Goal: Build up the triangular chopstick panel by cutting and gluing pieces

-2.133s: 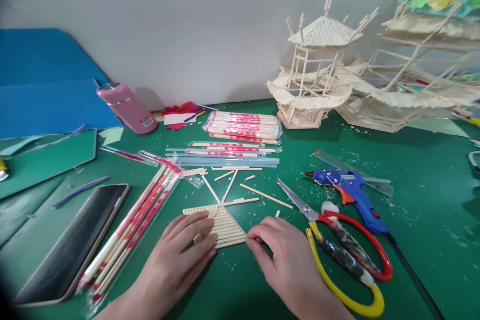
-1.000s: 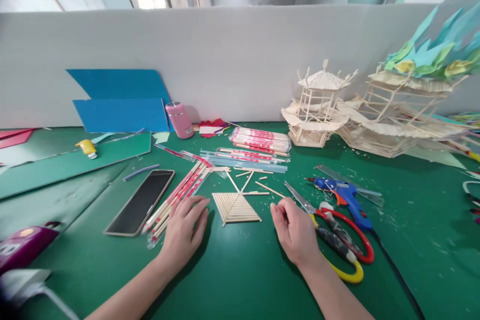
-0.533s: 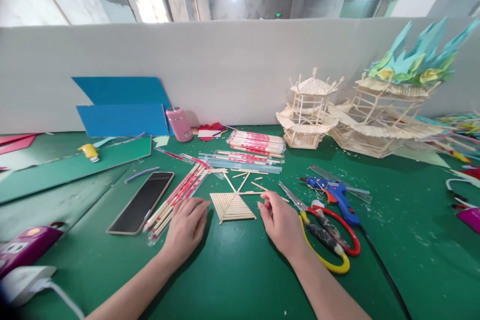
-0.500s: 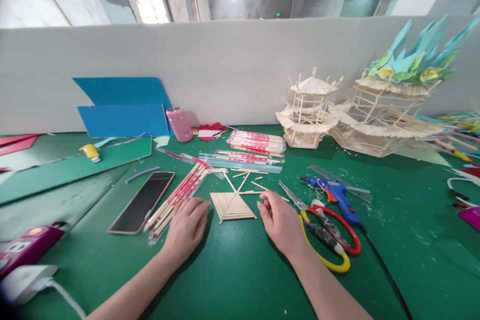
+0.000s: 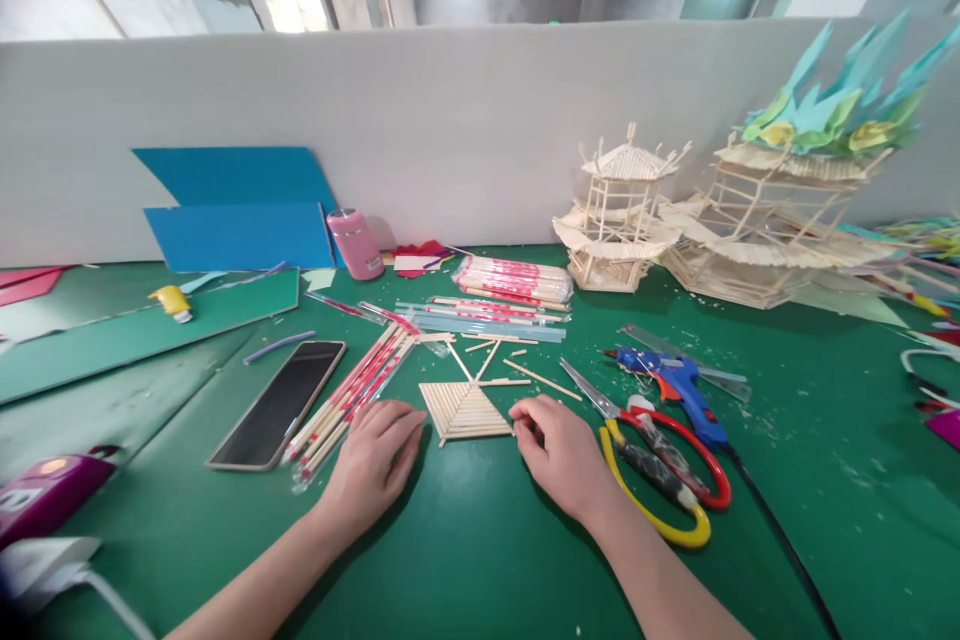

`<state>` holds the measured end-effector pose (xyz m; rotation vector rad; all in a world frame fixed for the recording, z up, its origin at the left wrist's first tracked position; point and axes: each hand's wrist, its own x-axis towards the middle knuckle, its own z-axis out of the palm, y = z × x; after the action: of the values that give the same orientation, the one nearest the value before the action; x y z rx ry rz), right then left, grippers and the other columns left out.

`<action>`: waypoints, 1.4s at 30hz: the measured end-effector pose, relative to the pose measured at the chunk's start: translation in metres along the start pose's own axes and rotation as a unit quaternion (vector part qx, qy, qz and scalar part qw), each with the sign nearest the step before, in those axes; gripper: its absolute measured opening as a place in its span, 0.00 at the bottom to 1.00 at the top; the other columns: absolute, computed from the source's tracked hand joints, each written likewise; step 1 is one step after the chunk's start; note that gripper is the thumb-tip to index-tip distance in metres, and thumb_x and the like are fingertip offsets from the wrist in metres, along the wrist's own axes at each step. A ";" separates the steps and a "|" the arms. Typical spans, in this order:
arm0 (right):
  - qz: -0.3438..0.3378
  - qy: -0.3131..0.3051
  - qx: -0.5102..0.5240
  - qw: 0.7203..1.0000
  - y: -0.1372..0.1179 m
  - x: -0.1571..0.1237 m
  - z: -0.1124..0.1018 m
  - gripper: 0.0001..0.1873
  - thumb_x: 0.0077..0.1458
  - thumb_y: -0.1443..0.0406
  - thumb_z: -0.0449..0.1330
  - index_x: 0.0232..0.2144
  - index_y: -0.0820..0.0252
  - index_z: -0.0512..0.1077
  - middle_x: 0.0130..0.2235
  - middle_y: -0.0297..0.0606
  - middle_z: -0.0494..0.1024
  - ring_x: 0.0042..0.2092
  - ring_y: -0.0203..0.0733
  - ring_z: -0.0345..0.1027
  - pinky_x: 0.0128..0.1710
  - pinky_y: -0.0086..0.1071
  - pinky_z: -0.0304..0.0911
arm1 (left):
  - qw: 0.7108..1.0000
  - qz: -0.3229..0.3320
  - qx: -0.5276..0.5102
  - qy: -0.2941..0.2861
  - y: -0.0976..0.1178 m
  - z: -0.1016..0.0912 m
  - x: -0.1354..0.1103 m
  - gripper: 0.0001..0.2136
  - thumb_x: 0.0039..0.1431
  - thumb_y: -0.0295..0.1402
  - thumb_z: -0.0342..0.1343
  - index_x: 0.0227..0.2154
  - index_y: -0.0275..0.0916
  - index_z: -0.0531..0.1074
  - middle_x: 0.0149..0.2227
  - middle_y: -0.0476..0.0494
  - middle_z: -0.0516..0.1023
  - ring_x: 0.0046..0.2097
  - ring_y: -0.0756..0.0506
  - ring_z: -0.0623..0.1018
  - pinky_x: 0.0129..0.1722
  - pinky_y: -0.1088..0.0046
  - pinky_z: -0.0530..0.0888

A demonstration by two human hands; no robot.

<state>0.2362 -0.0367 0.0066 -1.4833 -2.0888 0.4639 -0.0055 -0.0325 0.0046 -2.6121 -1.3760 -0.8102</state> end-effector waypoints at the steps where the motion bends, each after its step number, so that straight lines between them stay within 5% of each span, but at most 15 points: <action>1: -0.001 -0.001 -0.003 1.000 -0.001 0.000 0.001 0.07 0.56 0.67 0.50 0.34 0.58 0.68 0.32 0.33 0.72 0.32 0.35 0.66 0.32 0.29 0.63 | 1.000 0.002 0.000 -0.003 0.001 -0.001 0.000 0.09 0.59 0.26 0.44 0.37 0.37 0.69 0.34 0.43 0.73 0.37 0.45 0.71 0.39 0.65 0.68; 8: -0.006 -0.007 -0.041 0.999 -0.004 0.000 0.009 0.05 0.54 0.66 0.51 0.29 0.58 0.67 0.30 0.36 0.70 0.33 0.41 0.64 0.33 0.35 0.59 | 1.000 -0.004 0.021 -0.019 0.012 0.000 0.006 0.10 0.59 0.29 0.47 0.41 0.39 0.69 0.37 0.40 0.74 0.40 0.40 0.72 0.40 0.57 0.67; 17: -0.071 -0.081 -0.009 0.994 -0.024 -0.009 0.014 0.03 0.50 0.68 0.56 0.27 0.55 0.67 0.28 0.31 0.71 0.32 0.38 0.65 0.31 0.32 0.58 | 0.998 -0.002 -0.030 -0.048 0.002 -0.003 0.004 0.11 0.56 0.28 0.48 0.42 0.40 0.68 0.44 0.38 0.71 0.45 0.41 0.72 0.45 0.61 0.69; 21: -0.075 -0.020 -0.004 0.997 -0.015 -0.008 0.010 0.04 0.55 0.68 0.52 0.30 0.57 0.67 0.26 0.33 0.69 0.29 0.36 0.63 0.29 0.31 0.59 | 0.995 -0.024 -0.078 -0.057 -0.003 -0.004 0.004 0.14 0.56 0.25 0.46 0.46 0.38 0.65 0.45 0.37 0.70 0.47 0.41 0.70 0.46 0.60 0.69; 26: -0.050 0.035 -0.071 0.996 0.004 -0.001 -0.003 0.10 0.56 0.66 0.53 0.42 0.57 0.65 0.38 0.39 0.71 0.40 0.42 0.65 0.38 0.36 0.62 | 0.994 -0.070 -0.070 -0.040 0.002 0.001 0.017 0.14 0.58 0.28 0.46 0.47 0.36 0.63 0.47 0.35 0.69 0.47 0.40 0.69 0.44 0.59 0.69; 34: -0.097 -0.074 -0.125 0.985 0.000 0.039 -0.015 0.08 0.57 0.68 0.51 0.34 0.56 0.70 0.34 0.36 0.71 0.36 0.40 0.64 0.34 0.34 0.61 | 0.991 -0.032 -0.060 -0.114 0.039 0.020 0.047 0.20 0.55 0.41 0.51 0.48 0.37 0.66 0.49 0.36 0.70 0.53 0.33 0.65 0.51 0.46 0.61; 38: -0.106 -0.097 -0.151 0.978 0.002 0.049 -0.009 0.09 0.57 0.68 0.52 0.27 0.57 0.70 0.30 0.35 0.71 0.35 0.40 0.63 0.33 0.34 0.59 | 0.992 -0.010 -0.060 -0.112 0.036 0.031 0.045 0.16 0.56 0.36 0.48 0.46 0.39 0.68 0.49 0.37 0.71 0.52 0.35 0.68 0.51 0.48 0.62; 42: -0.089 -0.084 -0.171 0.978 0.013 0.046 -0.019 0.08 0.58 0.67 0.52 0.31 0.56 0.71 0.32 0.36 0.72 0.36 0.42 0.63 0.36 0.37 0.59 | 0.994 0.008 -0.081 -0.070 0.025 0.039 0.037 0.15 0.55 0.32 0.46 0.45 0.40 0.68 0.48 0.40 0.72 0.51 0.38 0.68 0.53 0.52 0.59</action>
<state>0.2458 0.0108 0.0248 -1.4610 -2.5102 0.1695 0.0471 -0.0086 -0.0064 -2.8498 -1.3734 -0.7813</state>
